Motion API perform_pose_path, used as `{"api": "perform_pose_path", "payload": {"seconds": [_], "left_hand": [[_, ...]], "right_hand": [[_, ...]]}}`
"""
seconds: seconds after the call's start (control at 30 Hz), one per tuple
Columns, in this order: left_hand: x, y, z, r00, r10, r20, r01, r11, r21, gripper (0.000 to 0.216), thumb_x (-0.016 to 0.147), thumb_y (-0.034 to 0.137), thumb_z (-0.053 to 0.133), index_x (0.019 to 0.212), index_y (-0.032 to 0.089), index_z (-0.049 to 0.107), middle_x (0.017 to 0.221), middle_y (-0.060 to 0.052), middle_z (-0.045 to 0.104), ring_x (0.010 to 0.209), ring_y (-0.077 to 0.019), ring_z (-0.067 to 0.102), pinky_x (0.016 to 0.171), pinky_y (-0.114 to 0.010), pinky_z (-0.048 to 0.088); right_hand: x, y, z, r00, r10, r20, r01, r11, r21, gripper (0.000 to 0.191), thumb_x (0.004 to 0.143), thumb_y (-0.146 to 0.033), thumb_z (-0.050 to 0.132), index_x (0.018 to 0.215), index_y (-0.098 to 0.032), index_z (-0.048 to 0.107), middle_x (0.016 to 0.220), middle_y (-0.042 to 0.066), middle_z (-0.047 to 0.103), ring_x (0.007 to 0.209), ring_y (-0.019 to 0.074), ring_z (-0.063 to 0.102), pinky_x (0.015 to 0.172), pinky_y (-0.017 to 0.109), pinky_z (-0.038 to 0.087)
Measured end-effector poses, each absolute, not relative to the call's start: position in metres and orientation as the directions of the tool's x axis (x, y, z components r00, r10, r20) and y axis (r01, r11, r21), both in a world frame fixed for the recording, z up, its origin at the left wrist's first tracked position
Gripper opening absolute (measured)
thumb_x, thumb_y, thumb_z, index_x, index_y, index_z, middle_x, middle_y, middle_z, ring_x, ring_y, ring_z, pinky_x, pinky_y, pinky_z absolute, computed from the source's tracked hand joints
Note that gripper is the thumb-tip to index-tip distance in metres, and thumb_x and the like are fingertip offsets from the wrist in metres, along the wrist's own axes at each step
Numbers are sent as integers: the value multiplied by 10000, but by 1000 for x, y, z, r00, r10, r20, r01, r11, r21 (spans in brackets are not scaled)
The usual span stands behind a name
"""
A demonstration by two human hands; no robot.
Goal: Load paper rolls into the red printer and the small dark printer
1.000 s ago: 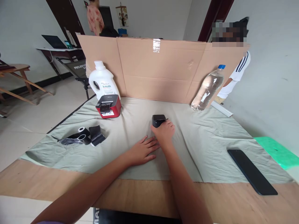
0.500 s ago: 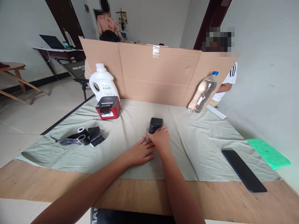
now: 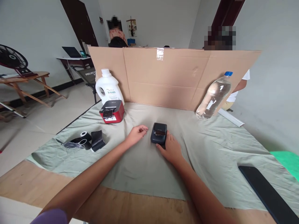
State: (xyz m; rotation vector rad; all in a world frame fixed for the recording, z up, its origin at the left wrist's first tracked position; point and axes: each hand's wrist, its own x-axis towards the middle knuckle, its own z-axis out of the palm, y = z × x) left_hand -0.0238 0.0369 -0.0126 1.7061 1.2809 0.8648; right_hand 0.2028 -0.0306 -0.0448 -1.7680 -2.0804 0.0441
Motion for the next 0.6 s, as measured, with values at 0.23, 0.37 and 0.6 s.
{"api": "perform_pose_path", "payload": {"seconds": [0.23,0.37,0.6], "left_hand": [[8,89,-10,313,907,-283,365,161,917,161,761,209,657,905,139,649,771,-33,677,517,-79,543,408,-176,283],[5,86,-14,311,900,-306,348,192,918,153,752,229,659,873,135,655,830,-60,708,528,-70,532,391,-164,247],[5,85,-16,280,910,-306,342,204,917,94,748,225,644,759,133,630,855,-67,719,511,-58,515,391,-184,215]], "right_hand": [[202,-33,-40,-103,956,274,925,193,-326,848,894,-570,499,1538,-69,269,1351,241,573,1219,381,575,973,491,480],[201,-34,-39,-92,962,257,928,176,-328,844,897,-570,493,1539,-71,267,1339,239,579,1211,388,573,960,492,480],[199,-34,-40,-86,962,261,930,171,-325,854,899,-575,490,1525,-36,274,1332,249,579,1200,396,566,958,480,471]]}}
